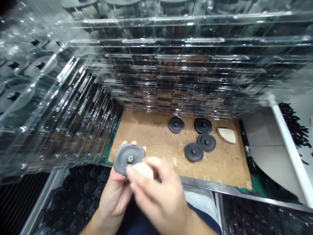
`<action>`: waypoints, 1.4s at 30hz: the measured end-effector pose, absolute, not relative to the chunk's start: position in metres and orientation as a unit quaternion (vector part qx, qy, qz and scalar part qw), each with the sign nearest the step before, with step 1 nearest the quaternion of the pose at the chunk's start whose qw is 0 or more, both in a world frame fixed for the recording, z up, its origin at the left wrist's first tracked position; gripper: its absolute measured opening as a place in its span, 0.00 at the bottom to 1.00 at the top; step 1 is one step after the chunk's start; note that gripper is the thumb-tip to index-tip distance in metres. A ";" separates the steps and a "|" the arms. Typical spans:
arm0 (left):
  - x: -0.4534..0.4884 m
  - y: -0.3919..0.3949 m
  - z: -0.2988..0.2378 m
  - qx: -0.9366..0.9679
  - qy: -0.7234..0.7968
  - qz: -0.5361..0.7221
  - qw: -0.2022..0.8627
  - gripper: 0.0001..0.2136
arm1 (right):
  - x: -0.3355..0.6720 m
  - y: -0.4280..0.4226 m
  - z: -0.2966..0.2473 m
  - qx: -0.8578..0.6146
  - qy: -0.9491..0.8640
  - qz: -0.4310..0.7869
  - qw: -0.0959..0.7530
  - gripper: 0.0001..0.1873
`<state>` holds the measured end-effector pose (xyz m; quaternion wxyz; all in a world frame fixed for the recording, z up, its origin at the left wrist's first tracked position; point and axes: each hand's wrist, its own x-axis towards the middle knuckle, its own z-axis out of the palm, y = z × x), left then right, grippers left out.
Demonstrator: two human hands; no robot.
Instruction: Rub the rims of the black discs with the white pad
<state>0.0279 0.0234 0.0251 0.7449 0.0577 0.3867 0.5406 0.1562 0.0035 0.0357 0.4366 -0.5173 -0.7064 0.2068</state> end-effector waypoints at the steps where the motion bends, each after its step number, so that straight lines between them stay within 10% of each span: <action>1: 0.028 0.024 0.026 0.065 0.389 0.544 0.741 0.26 | 0.157 0.003 0.037 -0.528 -0.699 0.199 0.439 0.13; 42: 0.014 0.026 0.034 0.162 0.361 0.347 0.850 0.34 | 0.198 0.019 0.036 -0.425 -0.745 0.228 0.460 0.19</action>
